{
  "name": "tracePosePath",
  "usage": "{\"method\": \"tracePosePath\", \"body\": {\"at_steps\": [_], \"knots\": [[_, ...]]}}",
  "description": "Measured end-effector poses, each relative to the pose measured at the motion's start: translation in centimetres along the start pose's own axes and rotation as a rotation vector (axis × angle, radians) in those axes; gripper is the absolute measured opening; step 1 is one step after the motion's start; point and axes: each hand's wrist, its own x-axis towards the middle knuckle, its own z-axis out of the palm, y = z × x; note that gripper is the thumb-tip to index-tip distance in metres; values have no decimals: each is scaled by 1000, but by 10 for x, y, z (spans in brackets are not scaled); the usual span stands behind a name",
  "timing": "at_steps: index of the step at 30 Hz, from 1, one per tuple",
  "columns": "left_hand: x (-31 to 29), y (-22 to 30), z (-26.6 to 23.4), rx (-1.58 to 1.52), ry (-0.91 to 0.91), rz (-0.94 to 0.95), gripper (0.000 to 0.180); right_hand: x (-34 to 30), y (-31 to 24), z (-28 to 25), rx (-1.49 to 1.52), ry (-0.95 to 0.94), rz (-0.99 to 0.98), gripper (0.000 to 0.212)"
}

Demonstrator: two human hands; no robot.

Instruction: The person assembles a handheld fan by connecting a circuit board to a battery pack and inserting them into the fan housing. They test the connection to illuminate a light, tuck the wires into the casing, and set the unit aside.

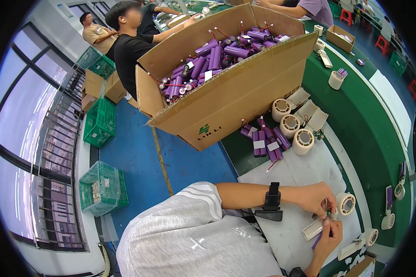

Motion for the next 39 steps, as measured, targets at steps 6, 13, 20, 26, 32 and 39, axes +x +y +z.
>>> {"method": "tracePosePath", "body": {"at_steps": [6, 13, 20, 26, 32, 39], "knots": [[3, -5, 1, 3, -3, 15, 22, 0, 1, 1, -36, -5, -26, 14], [1, -3, -1, -9, -5, -14, 21, 0, -2, 1, -19, -23, -60, 12], [1, -2, -1, -51, -11, -33, 21, 0, -2, 1, 1, -28, -57, 11], [1, -4, 0, -21, -1, -19, 21, 1, -8, 3, -10, -33, -61, 13], [1, 1, -1, 80, -16, 16, 22, 3, -8, 2, -7, -47, -64, 11], [5, 7, -1, 85, -30, 32, 22, 4, -10, -1, -10, -3, -20, 10]]}}
